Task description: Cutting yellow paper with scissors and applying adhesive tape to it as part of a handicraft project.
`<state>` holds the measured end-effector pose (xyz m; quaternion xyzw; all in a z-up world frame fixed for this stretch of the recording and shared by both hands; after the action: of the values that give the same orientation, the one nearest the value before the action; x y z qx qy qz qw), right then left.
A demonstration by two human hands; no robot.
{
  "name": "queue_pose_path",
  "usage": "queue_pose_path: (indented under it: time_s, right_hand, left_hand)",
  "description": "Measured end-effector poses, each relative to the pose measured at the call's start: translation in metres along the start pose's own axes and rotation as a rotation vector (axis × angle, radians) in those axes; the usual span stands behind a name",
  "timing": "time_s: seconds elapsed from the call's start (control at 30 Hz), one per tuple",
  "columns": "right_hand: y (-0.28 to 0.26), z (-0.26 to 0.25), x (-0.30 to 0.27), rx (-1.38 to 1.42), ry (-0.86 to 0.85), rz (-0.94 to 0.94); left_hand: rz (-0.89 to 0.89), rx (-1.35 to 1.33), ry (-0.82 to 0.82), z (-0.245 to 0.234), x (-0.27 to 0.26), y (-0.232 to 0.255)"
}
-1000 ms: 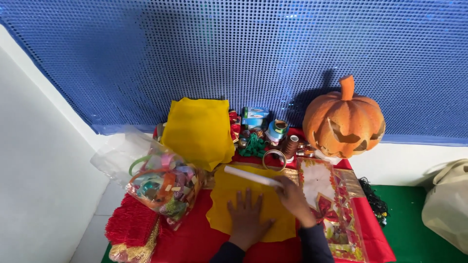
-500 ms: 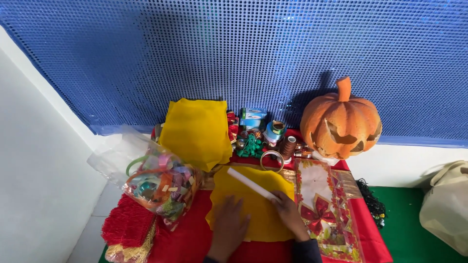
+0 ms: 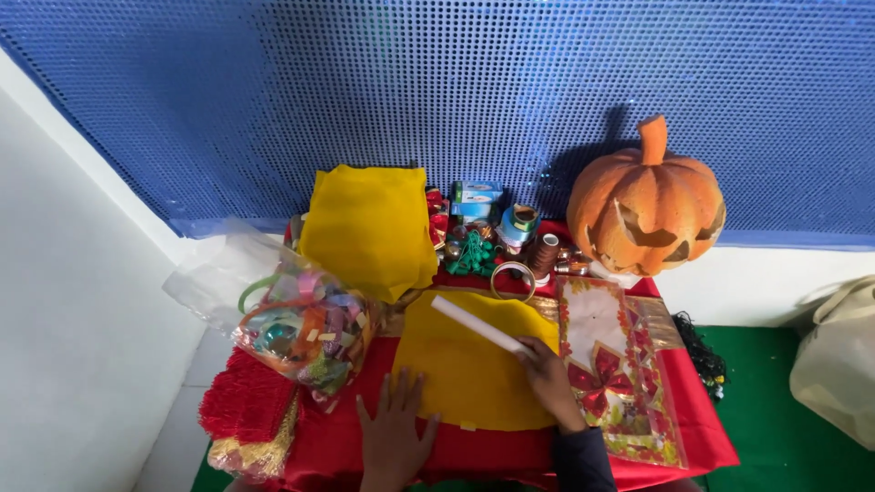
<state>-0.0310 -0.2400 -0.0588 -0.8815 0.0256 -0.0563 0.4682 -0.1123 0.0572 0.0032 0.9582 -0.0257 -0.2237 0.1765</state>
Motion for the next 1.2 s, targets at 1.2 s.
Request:
queue_pose_path:
  time_s: [1.2]
  right_hand:
    - [-0.012, -0.006, -0.062, -0.101, -0.016, -0.187]
  left_hand:
    - [-0.139, -0.015, 0.108, 0.024, 0.025, -0.015]
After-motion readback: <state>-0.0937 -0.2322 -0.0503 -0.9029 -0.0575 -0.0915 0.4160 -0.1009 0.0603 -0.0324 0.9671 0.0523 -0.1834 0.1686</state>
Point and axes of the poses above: each hand's wrist, its own x-axis towards the middle knuckle, its own z-axis out of the palm, y = z × x, the point moved 5 cm from there along x, towards the middle knuckle, and after that the axes turned 5 degrees about -x, right-handed, at the moved point
